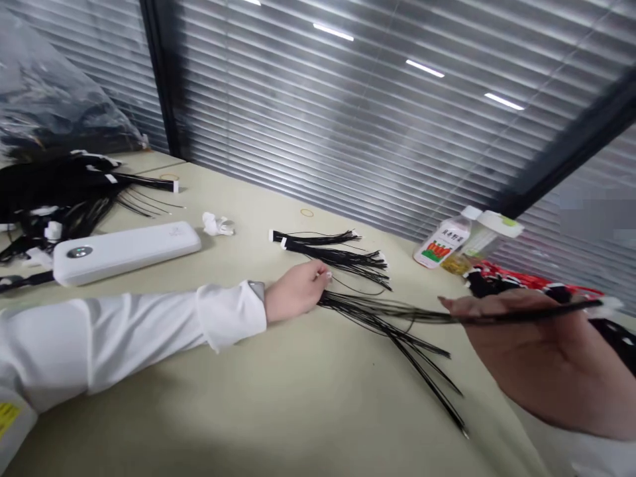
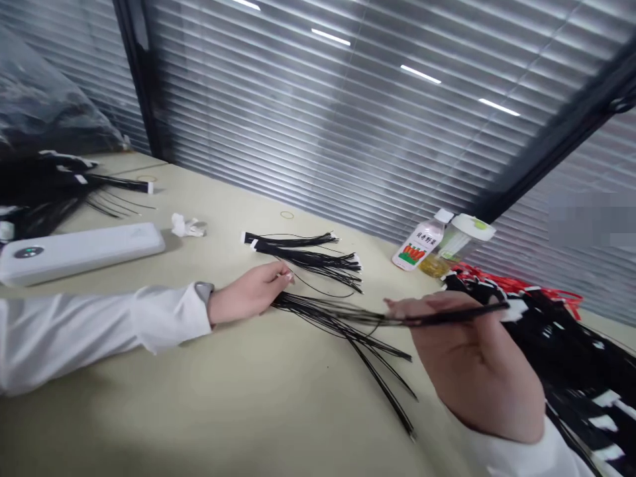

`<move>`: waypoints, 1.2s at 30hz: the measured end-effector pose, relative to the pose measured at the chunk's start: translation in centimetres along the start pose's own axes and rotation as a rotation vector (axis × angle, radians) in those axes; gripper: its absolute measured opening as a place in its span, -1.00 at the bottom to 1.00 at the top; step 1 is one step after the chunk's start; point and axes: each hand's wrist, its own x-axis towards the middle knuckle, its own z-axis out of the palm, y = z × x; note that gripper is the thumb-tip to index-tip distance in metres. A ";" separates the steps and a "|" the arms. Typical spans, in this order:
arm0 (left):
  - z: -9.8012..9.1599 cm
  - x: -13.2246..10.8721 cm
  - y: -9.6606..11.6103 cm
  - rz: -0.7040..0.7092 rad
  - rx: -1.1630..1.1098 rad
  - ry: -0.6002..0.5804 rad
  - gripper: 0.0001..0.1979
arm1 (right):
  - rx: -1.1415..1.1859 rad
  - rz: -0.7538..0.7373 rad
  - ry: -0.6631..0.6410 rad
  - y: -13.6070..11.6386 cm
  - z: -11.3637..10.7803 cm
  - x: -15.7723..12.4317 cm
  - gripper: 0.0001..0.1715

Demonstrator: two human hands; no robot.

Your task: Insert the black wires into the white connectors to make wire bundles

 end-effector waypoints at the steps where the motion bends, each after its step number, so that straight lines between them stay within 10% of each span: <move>1: 0.1 0.1 0.0 -0.007 -0.007 0.003 -0.74 | 0.075 0.018 -0.026 -0.5 0.4 0.2 -0.60; 6: 0.2 0.0 -0.2 -0.029 -0.094 0.035 -0.72 | 0.444 0.125 -0.282 -1.8 2.2 1.9 -0.73; 10: 0.5 -0.6 -0.1 -0.002 -0.183 0.017 -0.68 | 0.187 0.330 -0.586 -1.3 4.2 3.8 -0.63; 19: 1.1 -1.8 0.0 0.030 -0.310 -0.120 -0.59 | -1.188 -0.185 -0.538 1.3 8.9 4.5 -0.65; 28: 1.4 -1.8 0.0 -0.010 -0.339 -0.124 -0.57 | -1.469 -0.245 -0.510 1.5 9.9 3.5 -0.69; 36: 1.3 -1.3 -0.3 -0.056 -0.440 -0.075 -0.61 | -1.151 -0.428 -0.381 1.2 7.7 4.7 -0.74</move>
